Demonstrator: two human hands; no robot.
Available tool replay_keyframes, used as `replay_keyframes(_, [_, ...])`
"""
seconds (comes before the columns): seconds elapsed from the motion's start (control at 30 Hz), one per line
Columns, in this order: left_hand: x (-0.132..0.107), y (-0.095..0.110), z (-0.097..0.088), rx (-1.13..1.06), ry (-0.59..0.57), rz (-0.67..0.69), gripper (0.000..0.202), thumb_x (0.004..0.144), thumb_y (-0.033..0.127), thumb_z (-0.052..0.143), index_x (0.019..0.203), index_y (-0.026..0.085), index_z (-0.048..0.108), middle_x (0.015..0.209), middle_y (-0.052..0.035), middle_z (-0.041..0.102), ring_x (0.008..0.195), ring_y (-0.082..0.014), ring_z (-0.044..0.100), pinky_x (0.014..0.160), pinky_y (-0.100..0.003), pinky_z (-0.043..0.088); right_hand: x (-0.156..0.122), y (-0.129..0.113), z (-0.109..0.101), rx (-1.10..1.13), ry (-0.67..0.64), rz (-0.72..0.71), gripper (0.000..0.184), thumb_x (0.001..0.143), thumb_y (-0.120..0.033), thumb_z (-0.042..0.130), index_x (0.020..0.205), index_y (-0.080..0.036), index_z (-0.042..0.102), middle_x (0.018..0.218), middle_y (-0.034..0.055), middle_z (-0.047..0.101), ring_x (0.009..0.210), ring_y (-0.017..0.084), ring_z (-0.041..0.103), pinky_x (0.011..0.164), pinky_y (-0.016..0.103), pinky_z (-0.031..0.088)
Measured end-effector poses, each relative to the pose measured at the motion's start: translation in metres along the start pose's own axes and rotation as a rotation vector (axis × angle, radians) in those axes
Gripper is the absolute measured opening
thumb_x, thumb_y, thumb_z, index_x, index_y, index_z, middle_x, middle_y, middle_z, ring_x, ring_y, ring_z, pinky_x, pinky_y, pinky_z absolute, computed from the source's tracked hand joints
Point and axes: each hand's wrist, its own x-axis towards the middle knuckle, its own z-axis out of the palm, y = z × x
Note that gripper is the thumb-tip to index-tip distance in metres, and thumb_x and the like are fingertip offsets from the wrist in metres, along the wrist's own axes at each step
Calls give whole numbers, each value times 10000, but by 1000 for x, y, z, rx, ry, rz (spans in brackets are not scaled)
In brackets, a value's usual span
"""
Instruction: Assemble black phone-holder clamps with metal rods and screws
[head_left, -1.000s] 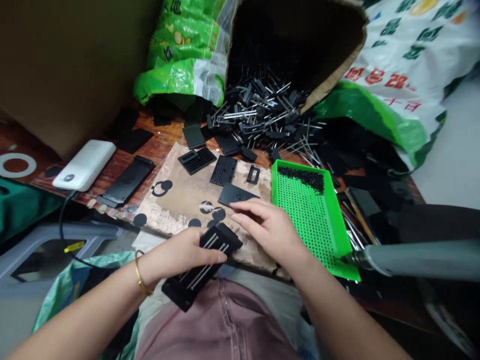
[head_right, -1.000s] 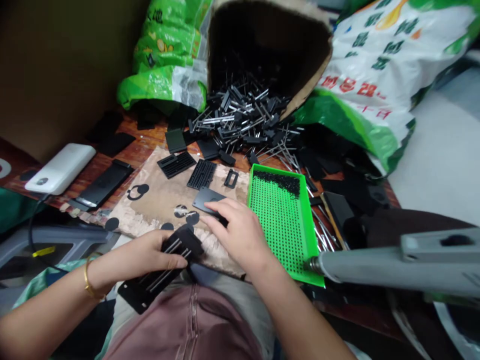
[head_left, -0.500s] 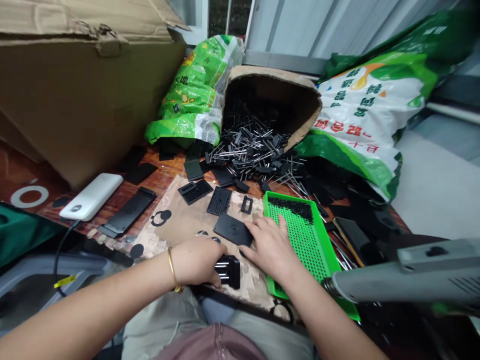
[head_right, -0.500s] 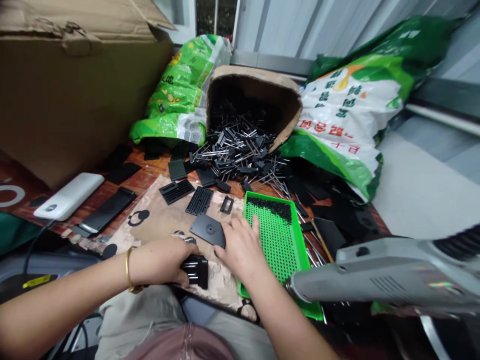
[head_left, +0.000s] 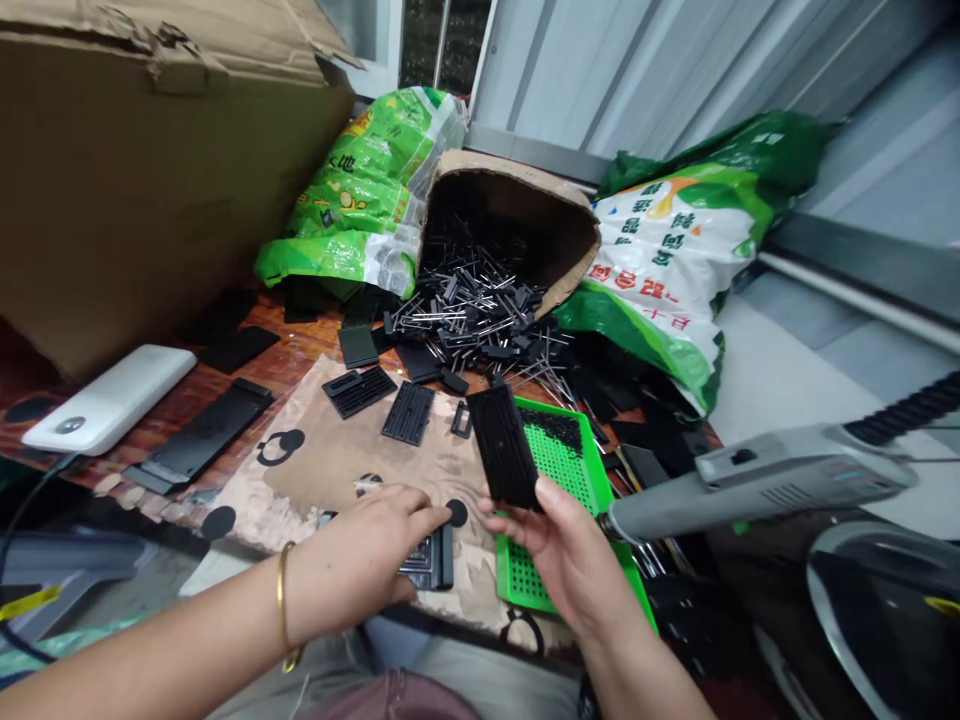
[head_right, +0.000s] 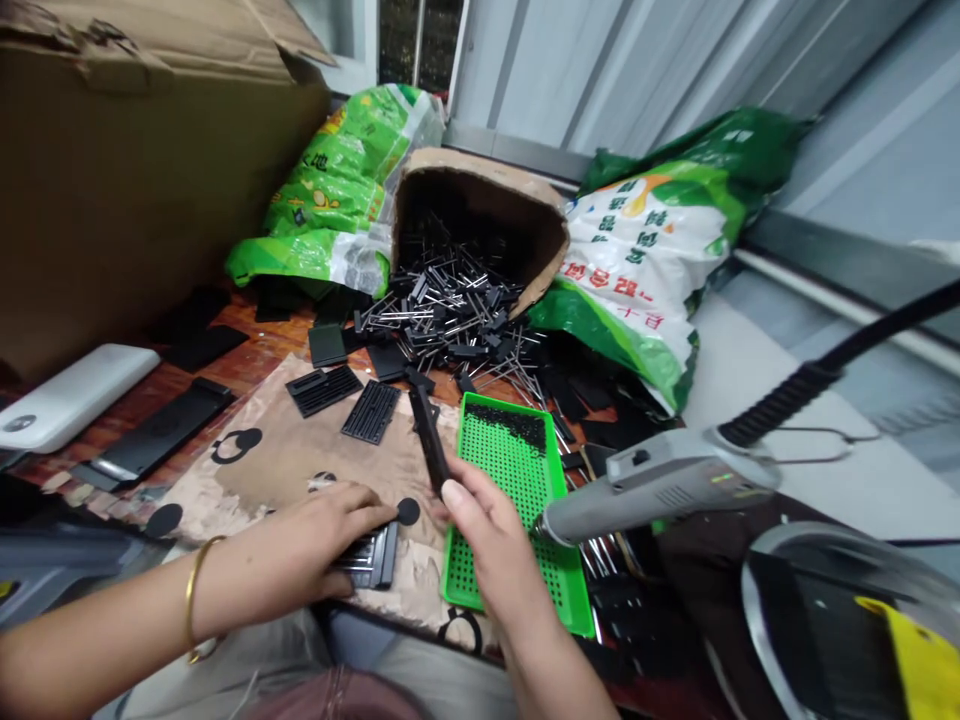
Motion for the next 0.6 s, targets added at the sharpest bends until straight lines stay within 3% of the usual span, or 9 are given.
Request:
replay_keyframes(0.1, [-13, -5, 2, -46, 108, -5, 737, 641, 187, 758, 1314, 260, 465, 1258, -79, 551, 1153, -278, 513, 992, -434, 419, -6, 1, 6, 415, -35, 229, 426, 685, -561, 682, 829, -162, 717, 798, 85, 721, 686, 171, 661, 619, 264, 545])
replay_keyframes(0.2, [-35, -17, 5, -59, 283, -33, 756, 637, 258, 768, 1316, 295, 438, 1322, -80, 507, 1198, -294, 480, 1005, -469, 405, -7, 2, 9, 585, -95, 354, 424, 701, -535, 668, 795, -125, 723, 743, 85, 718, 611, 130, 648, 574, 200, 536])
replay_keyframes(0.4, [-76, -49, 25, 0, 487, -167, 919, 559, 236, 795, 1360, 303, 350, 1323, -107, 453, 1198, -335, 445, 990, -504, 395, -3, 7, 14, 610, -129, 451, 506, 789, -579, 497, 791, -124, 718, 718, 87, 711, 587, 126, 655, 542, 188, 546])
replay_keyframes(0.5, [-79, -58, 33, 35, 502, -180, 866, 566, 252, 792, 1329, 252, 382, 1282, -118, 462, 1179, -333, 437, 988, -498, 379, -3, 11, 17, 560, -137, 434, 491, 755, -605, 557, 801, -142, 713, 724, 85, 719, 589, 134, 662, 548, 200, 555])
replay_keyframes(0.6, [-74, -59, 31, 43, 466, -162, 690, 622, 322, 765, 1236, 210, 469, 1209, -117, 505, 1119, -313, 472, 964, -472, 384, -7, 14, 17, 554, -181, 409, 477, 651, -613, 689, 818, -168, 721, 762, 71, 732, 618, 131, 672, 578, 186, 556])
